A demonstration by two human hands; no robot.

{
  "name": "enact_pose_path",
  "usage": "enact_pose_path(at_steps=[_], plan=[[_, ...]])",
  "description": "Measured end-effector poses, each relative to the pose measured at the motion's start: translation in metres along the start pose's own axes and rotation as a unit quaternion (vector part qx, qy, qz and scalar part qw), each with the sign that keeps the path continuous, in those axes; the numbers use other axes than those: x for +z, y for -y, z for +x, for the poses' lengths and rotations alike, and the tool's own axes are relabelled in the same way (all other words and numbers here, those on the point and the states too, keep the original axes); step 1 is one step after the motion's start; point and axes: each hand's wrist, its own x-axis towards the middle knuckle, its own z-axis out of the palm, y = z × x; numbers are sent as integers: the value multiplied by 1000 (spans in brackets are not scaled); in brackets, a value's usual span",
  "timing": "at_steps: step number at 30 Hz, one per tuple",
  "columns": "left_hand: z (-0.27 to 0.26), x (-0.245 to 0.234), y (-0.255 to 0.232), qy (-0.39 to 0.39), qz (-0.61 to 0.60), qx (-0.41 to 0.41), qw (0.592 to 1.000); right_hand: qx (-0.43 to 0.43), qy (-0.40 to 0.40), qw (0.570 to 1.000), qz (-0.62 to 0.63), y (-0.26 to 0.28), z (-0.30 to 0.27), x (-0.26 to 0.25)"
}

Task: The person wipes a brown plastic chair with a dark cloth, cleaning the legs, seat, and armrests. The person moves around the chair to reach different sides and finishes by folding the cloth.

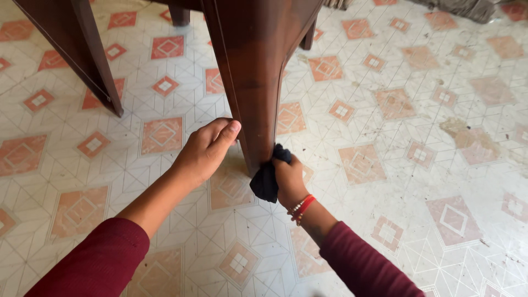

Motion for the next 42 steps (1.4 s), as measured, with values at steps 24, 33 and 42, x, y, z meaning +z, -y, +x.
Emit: enact_pose_path(at_steps=[24, 33, 42], plan=[[32, -140, -134, -75, -211, 177, 958, -384, 45, 921, 42, 287, -164, 150], [30, -174, -184, -149, -304, 217, 916, -577, 6, 816, 3, 361, -201, 198], [24, -201, -226, -198, -407, 220, 864, -739, -140, 639, -159, 392, -225, 235]])
